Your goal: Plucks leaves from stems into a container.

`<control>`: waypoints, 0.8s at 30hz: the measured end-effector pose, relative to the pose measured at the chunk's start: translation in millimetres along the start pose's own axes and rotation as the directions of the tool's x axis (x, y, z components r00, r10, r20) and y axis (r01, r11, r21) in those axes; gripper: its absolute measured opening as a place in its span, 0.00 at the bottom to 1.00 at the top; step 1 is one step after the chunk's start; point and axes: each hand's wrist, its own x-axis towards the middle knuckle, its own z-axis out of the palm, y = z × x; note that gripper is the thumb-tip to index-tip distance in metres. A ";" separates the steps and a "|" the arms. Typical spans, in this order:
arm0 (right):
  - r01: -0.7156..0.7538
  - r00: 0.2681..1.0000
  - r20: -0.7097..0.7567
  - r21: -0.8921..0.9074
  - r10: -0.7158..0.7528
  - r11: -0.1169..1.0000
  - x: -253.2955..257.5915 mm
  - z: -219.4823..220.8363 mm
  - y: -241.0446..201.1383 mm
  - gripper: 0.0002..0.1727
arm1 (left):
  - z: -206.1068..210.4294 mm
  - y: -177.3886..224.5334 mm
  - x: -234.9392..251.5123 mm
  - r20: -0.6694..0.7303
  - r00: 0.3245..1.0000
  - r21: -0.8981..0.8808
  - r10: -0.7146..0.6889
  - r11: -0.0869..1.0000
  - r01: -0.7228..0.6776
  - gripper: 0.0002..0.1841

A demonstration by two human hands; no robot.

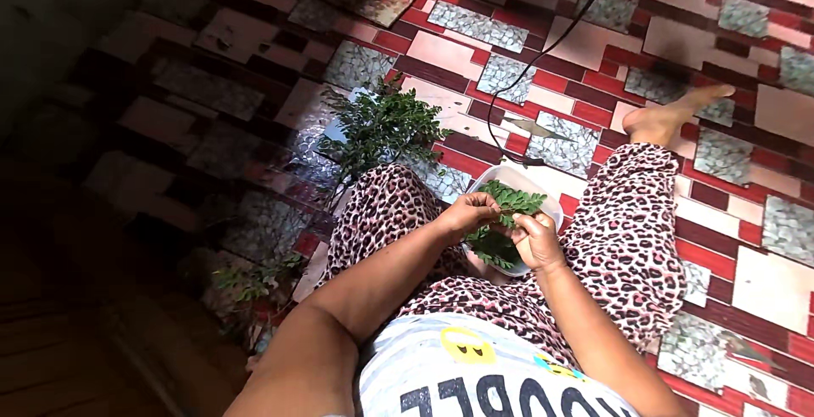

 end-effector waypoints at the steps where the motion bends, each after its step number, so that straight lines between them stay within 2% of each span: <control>1: 0.001 1.000 0.012 -0.015 -0.001 1.000 -0.5 -0.4 -1.8 0.12 | 0.3 0.4 -0.5 0.002 1.000 -0.004 0.000 1.000 0.000 0.07; 9: -0.062 0.995 0.073 -0.080 0.068 0.995 -4.0 -4.6 -8.1 0.11 | 1.2 3.0 -3.4 0.011 1.000 0.017 0.017 1.000 -0.017 0.06; 13: -0.026 0.997 0.077 -0.086 0.032 0.996 -4.4 -4.3 -6.7 0.12 | 0.6 2.6 -3.5 0.009 1.000 0.023 0.015 1.000 -0.015 0.06; 17: 0.086 0.992 0.107 -0.251 -0.060 0.964 -1.4 -10.0 1.1 0.17 | 0.1 0.3 -2.7 0.001 1.000 0.018 0.010 1.000 -0.010 0.06; 20: 0.156 0.988 0.051 -0.322 -0.147 0.934 5.6 -16.2 9.0 0.12 | 0.0 -0.9 -2.0 -0.001 1.000 0.025 0.017 1.000 -0.017 0.06; 23: 0.098 0.989 -0.067 -0.390 -0.134 0.916 10.3 -19.8 5.0 0.04 | -1.2 -1.7 -1.8 -0.010 1.000 0.017 0.021 1.000 -0.020 0.07; 24: 0.082 0.987 -0.092 -0.426 -0.134 0.901 10.0 -21.3 1.8 0.06 | -1.5 -1.1 -2.0 -0.012 1.000 0.011 0.016 1.000 -0.016 0.07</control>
